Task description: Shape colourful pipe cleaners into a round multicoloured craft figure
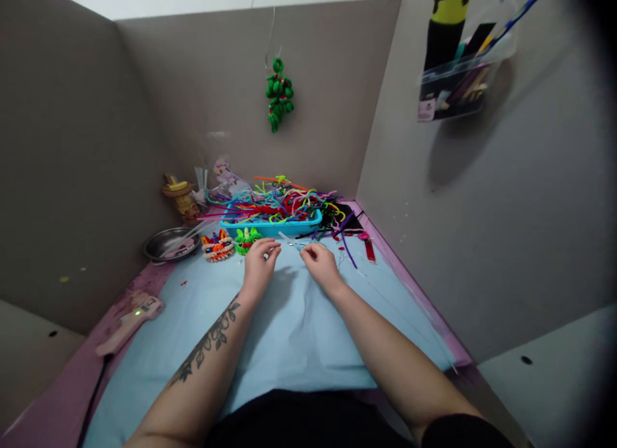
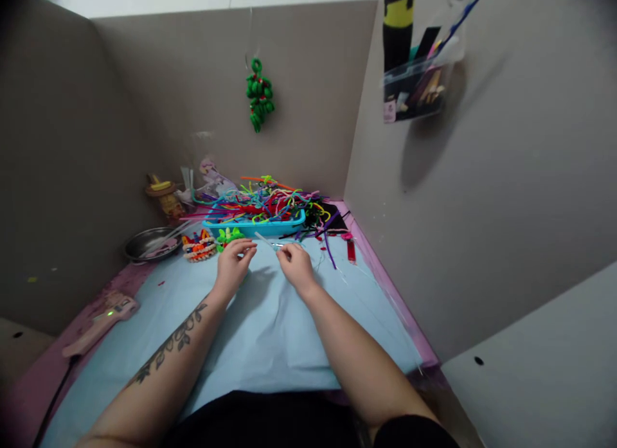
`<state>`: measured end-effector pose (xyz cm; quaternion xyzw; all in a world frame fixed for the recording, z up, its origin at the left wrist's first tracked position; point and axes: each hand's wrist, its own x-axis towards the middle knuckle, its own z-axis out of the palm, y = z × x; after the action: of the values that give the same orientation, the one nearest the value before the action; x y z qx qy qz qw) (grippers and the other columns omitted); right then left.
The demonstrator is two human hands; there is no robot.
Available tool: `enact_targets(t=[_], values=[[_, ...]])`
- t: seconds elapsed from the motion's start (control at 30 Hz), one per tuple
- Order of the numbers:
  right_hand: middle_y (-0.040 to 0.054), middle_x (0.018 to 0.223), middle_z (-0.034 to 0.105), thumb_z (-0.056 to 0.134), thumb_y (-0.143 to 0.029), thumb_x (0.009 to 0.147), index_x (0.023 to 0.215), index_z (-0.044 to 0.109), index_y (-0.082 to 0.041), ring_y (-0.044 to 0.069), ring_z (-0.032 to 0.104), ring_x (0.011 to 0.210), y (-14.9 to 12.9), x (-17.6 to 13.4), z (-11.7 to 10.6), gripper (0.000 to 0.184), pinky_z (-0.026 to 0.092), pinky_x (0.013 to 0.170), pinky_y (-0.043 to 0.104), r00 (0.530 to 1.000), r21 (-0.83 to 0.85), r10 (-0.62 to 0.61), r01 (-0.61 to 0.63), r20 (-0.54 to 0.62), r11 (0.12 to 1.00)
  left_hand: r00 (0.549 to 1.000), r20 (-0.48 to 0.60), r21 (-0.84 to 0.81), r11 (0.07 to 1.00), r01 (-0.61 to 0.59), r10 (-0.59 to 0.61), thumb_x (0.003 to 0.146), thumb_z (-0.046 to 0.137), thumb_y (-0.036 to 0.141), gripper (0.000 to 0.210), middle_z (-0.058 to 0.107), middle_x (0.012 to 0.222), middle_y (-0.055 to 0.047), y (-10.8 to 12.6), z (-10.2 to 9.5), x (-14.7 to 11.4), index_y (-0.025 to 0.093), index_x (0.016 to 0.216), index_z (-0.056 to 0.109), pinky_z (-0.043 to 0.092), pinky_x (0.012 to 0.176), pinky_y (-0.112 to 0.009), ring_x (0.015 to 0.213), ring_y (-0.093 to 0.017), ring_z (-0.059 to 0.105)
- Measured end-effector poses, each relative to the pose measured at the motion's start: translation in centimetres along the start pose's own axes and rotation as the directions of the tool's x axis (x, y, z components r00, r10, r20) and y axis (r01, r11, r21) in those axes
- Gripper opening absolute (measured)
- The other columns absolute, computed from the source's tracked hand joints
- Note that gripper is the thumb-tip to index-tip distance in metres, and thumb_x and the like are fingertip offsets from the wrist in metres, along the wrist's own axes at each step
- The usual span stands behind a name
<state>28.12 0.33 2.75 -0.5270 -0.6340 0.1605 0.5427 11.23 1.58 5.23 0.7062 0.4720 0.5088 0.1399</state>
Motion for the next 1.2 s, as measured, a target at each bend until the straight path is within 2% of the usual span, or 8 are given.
enact_targets(t=[0.1,0.2,0.3,0.4,0.57,0.87,1.0,1.2], values=[[0.0014,0.067,0.056,0.051,-0.024,0.075,0.067,0.059,-0.018,0.015,0.052,0.064,-0.6,-0.2,0.0,0.013,0.039,0.06,0.025,0.995,0.044,-0.025,0.021,0.093,0.999,0.998,0.001,-0.097,0.993,0.066,-0.066,0.081,0.049,0.034,0.027,0.066,0.084,-0.008,-0.7,0.0,-0.7,0.016,0.075,0.068,0.049,0.065,-0.028,0.079,-0.018,0.061],[0.0011,0.065,0.057,0.049,-0.024,0.078,0.066,0.06,-0.018,0.016,0.052,0.066,-1.3,-0.4,0.1,0.017,0.039,0.062,0.025,0.983,0.061,-0.067,0.057,0.172,0.996,0.997,0.067,-0.137,0.99,0.038,-0.03,0.083,0.045,0.031,0.027,0.064,0.1,-0.01,-0.9,-0.2,-1.2,0.017,0.092,0.066,0.049,0.063,-0.027,0.085,-0.018,0.06],[0.0017,0.068,0.059,0.047,-0.024,0.08,0.069,0.061,-0.018,0.016,0.054,0.069,-1.7,-0.6,0.2,0.019,0.039,0.065,0.026,0.968,0.093,-0.111,0.092,0.226,0.991,0.981,0.162,-0.133,0.988,-0.083,0.104,0.081,0.049,0.025,0.029,0.056,0.119,-0.01,-0.9,-0.5,-1.4,0.02,0.107,0.06,0.047,0.078,-0.031,0.105,-0.02,0.053],[0.0019,0.069,0.059,0.046,-0.023,0.081,0.07,0.06,-0.018,0.015,0.054,0.07,-1.7,-0.6,0.3,0.019,0.04,0.065,0.025,0.961,0.111,-0.145,0.121,0.237,0.986,0.961,0.231,-0.141,0.983,-0.119,0.15,0.081,0.049,0.025,0.02,0.061,0.11,-0.009,-0.8,-0.4,-1.5,0.018,0.091,0.065,0.041,0.09,-0.036,0.106,-0.02,0.053],[0.0018,0.068,0.056,0.047,-0.02,0.079,0.066,0.058,-0.018,0.016,0.053,0.069,-1.5,-0.6,0.3,0.017,0.04,0.064,0.026,0.978,0.056,-0.129,0.121,0.161,0.991,0.955,0.292,-0.172,0.979,0.11,-0.057,0.08,0.05,0.031,0.022,0.067,0.074,-0.005,-0.8,0.0,-1.8,0.016,0.076,0.066,0.046,0.068,-0.027,0.072,-0.017,0.061],[0.0022,0.075,0.055,0.049,-0.022,0.077,0.071,0.054,-0.02,0.016,0.052,0.068,-1.7,-1.0,0.9,0.008,0.041,0.066,0.027,0.993,-0.08,-0.096,0.101,0.067,0.992,0.922,0.28,-0.33,0.875,0.355,-0.269,0.075,0.054,0.038,0.027,0.063,0.06,-0.003,0.7,0.3,-2.3,0.014,0.07,0.065,0.043,0.054,-0.023,0.055,-0.014,0.057],[0.0023,0.076,0.054,0.05,-0.021,0.076,0.071,0.053,-0.02,0.016,0.052,0.069,-1.8,-1.2,1.0,0.006,0.041,0.065,0.027,0.991,-0.128,-0.12,0.126,0.051,0.984,0.912,0.245,-0.373,0.837,0.401,-0.328,0.073,0.057,0.039,0.027,0.063,0.058,-0.003,1.0,0.6,-2.6,0.014,0.069,0.065,0.043,0.054,-0.023,0.053,-0.013,0.057],[0.0029,0.077,0.053,0.049,-0.014,0.074,0.071,0.049,-0.02,0.018,0.052,0.073,-1.8,-1.4,1.0,0.007,0.04,0.065,0.027,0.98,-0.239,-0.182,0.196,0.078,0.951,0.91,0.25,-0.388,0.827,0.406,-0.329,0.073,0.057,0.042,0.03,0.059,0.052,-0.001,0.7,0.9,-2.8,0.013,0.067,0.065,0.04,0.053,-0.023,0.051,-0.012,0.054]])
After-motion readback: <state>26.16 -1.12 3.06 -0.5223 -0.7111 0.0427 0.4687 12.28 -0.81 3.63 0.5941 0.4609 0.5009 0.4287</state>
